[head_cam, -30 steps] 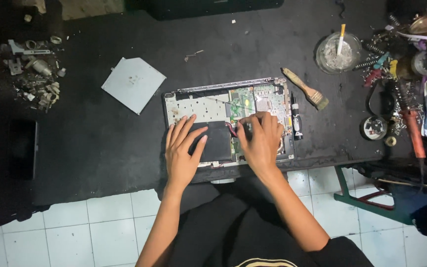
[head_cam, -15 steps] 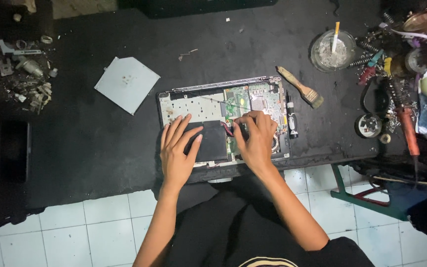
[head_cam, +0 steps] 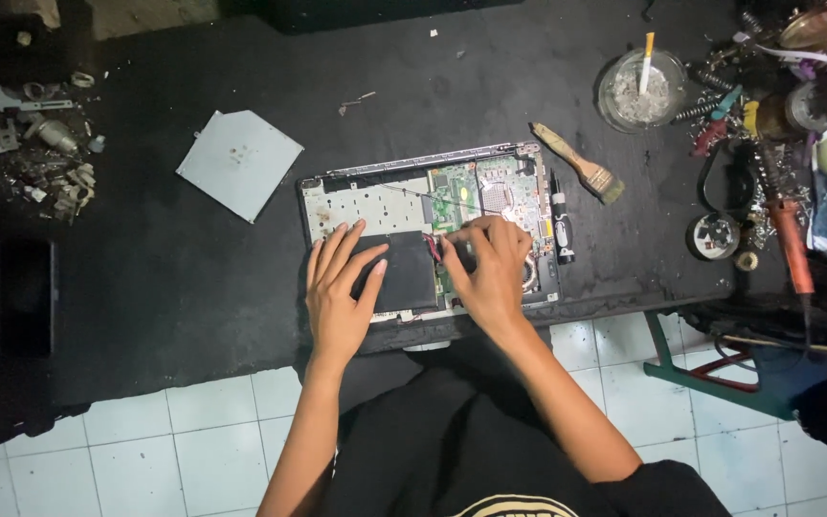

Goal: Unscrewing the back cover of a laptop, removing the cover, and cleaning the internal components with a brush.

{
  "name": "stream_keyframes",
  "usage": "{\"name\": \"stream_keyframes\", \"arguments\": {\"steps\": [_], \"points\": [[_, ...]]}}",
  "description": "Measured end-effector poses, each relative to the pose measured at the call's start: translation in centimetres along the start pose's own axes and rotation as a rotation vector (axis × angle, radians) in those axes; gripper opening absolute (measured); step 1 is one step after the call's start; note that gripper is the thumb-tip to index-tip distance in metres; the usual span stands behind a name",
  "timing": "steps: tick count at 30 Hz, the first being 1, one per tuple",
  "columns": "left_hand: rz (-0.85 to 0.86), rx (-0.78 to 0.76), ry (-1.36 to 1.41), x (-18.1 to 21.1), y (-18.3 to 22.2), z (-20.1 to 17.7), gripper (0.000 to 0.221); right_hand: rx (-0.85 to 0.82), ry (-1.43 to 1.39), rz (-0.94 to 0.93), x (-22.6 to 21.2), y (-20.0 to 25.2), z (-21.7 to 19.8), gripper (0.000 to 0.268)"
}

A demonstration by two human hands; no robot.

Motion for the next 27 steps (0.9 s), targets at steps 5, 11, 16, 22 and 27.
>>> {"name": "stream_keyframes", "arguments": {"steps": [5,11,16,22,27], "points": [[0.009,-0.029,0.005,-0.1,-0.1,-0.2,0.022,0.088,-0.086,0.016,0.0,-0.1,-0.3,0.013],[-0.003,-0.124,0.075,-0.8,-1.0,-1.9,0.040,0.286,-0.200,0.039,-1.0,-0.4,-2.8,0.005],[-0.010,-0.136,-0.095,-1.8,-2.6,-3.0,0.039,0.424,-0.263,0.091,3.2,-3.6,-8.0,0.009],[-0.100,-0.269,-0.162,-1.9,-4.1,-2.9,0.017,0.143,0.404,0.176,10.0,-5.7,-10.1,0.022],[-0.084,-0.312,-0.008,-1.0,-4.6,-4.0,0.013,0.064,0.555,0.167,12.3,-5.1,-8.9,0.026]]}}
Point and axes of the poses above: each hand's wrist, its own y-axis away from the middle knuckle, its own z-axis out of the palm, x = y × z, the point moved 3 cm from there along -y, towards the middle knuckle, and after that the axes turned 3 degrees about y, right-handed, at the moved point
